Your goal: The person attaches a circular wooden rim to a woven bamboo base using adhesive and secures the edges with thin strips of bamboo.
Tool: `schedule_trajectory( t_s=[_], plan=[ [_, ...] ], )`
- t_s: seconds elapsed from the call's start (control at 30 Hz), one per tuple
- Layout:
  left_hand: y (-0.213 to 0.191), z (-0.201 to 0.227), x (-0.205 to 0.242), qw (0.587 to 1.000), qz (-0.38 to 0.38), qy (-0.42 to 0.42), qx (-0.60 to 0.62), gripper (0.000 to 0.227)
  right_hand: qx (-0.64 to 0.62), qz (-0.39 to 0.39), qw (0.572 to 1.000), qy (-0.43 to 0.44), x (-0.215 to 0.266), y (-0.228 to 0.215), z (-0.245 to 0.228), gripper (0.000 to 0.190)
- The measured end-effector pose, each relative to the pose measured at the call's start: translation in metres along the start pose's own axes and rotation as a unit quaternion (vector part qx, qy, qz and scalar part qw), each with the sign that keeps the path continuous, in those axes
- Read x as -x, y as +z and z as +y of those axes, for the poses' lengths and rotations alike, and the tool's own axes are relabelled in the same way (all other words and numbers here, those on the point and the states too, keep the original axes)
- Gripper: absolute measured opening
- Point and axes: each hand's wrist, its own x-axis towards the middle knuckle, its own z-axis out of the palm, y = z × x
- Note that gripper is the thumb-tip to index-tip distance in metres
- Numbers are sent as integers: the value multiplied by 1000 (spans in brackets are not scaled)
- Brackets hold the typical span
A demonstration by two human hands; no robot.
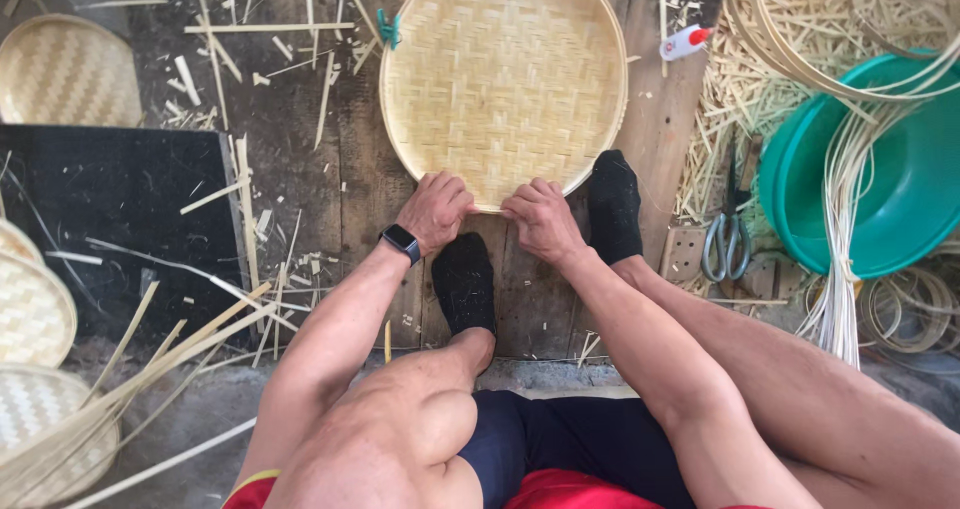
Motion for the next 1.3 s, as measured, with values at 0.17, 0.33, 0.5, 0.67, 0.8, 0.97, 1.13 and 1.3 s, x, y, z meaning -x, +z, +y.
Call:
schedule_trajectory(
  t_s=[0.17, 0.33, 0.5, 0.67, 0.8, 0.97, 1.13, 1.3],
  plan=[
    [4, -3, -7, 999, -32, -26, 23, 8, 5, -43, 999, -13, -3, 2, 11, 21],
    [7, -2, -8, 997, -50, -58, 32, 9, 33, -111, 993, -23, -13, 1, 14, 13],
    [13, -6, -11, 991, -78, -100, 35, 11, 5, -190, 982, 8, -27, 0, 21, 10],
    [12, -11, -16, 978, -128, -155, 62, 14, -2, -184, 983, 8, -28, -3, 21, 9],
    [7, -9, -13, 988, -76, -107, 83, 8, -56, -113, 992, 10, -17, -7, 15, 12],
    [9, 0, -1, 999, -38, -26, 10, 5, -21, -50, 998, -31, -7, -1, 11, 14],
    [13, 2, -4, 998, -54, -41, 3, 5, -19, -51, 998, -27, -7, 1, 14, 18],
    [11, 0, -5, 996, -69, -60, 22, 6, 4, -21, 999, -26, -3, 7, 12, 15]
  ],
)
